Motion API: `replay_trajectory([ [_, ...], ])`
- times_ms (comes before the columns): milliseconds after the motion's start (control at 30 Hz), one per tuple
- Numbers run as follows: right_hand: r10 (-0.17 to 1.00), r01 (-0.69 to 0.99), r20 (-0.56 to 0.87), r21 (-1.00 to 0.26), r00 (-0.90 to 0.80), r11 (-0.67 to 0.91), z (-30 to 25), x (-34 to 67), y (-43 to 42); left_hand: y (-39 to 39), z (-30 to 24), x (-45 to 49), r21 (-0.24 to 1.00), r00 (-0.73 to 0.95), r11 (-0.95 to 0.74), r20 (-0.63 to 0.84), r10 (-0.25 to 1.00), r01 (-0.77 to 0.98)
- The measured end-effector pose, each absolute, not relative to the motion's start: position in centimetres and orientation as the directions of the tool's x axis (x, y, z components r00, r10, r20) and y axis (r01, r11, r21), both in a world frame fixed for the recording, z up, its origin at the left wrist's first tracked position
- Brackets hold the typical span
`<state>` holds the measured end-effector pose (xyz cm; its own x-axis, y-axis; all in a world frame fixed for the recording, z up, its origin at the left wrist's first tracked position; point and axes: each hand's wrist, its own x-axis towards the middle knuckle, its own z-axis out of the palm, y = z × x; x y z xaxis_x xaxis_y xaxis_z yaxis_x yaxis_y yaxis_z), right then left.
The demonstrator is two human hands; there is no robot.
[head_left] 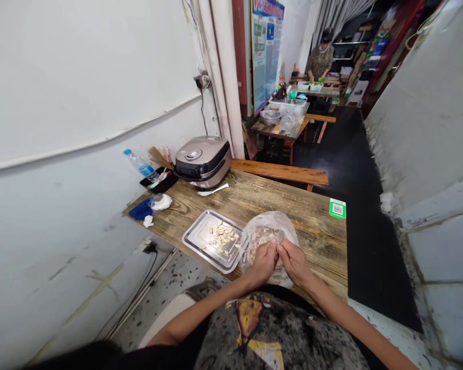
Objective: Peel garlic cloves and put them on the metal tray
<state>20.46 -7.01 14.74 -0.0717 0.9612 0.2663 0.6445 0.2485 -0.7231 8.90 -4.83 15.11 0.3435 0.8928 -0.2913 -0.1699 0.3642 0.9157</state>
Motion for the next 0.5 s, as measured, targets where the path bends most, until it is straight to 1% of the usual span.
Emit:
replay_trajectory([
  [33,0.966,0.621,0.256,-0.754,-0.019,0.212,14.9,20.1,-7.1,-4.8,15.2,8.8,0.96,0.318,0.245,-0.192,0.928,-0.133],
  [100,0.974,0.544,0.212,-0.828,0.076,0.138,15.4,19.4,-7.3,-4.8,15.5,8.6,0.998,0.289,0.035,-0.018,0.957,-0.054],
  [133,0.979,0.486,0.174,-0.868,0.11,0.1,15.7,19.2,-7.3,-4.7,15.7,8.5,0.999,0.291,-0.02,0.027,0.956,-0.026],
  [200,0.988,0.324,0.053,-0.946,0.143,0.004,16.4,19.0,-7.3,-4.6,16.1,8.3,0.998,0.314,-0.068,0.064,0.947,0.003],
  [267,0.983,0.099,-0.136,-0.984,0.122,-0.148,17.0,19.1,-7.1,-4.4,16.5,8.1,0.997,0.348,-0.08,0.075,0.934,-0.001],
  [333,0.939,-0.117,-0.342,-0.934,0.03,-0.336,17.6,19.4,-7.1,-4.3,16.7,8.0,0.996,0.401,-0.089,0.09,0.912,-0.022],
  [400,0.88,-0.248,-0.467,-0.846,-0.083,-0.472,18.2,19.7,-7.1,-4.2,16.8,7.9,0.994,0.473,-0.107,0.113,0.874,-0.039],
  [433,0.863,-0.282,-0.489,-0.816,-0.128,-0.505,18.5,19.8,-7.2,-4.2,16.8,7.9,0.993,0.497,-0.111,0.118,0.86,-0.042],
  [500,0.866,-0.324,-0.47,-0.803,-0.17,-0.5,18.8,20.0,-7.3,-4.2,16.6,8.0,0.994,0.497,-0.098,0.104,0.861,-0.038],
])
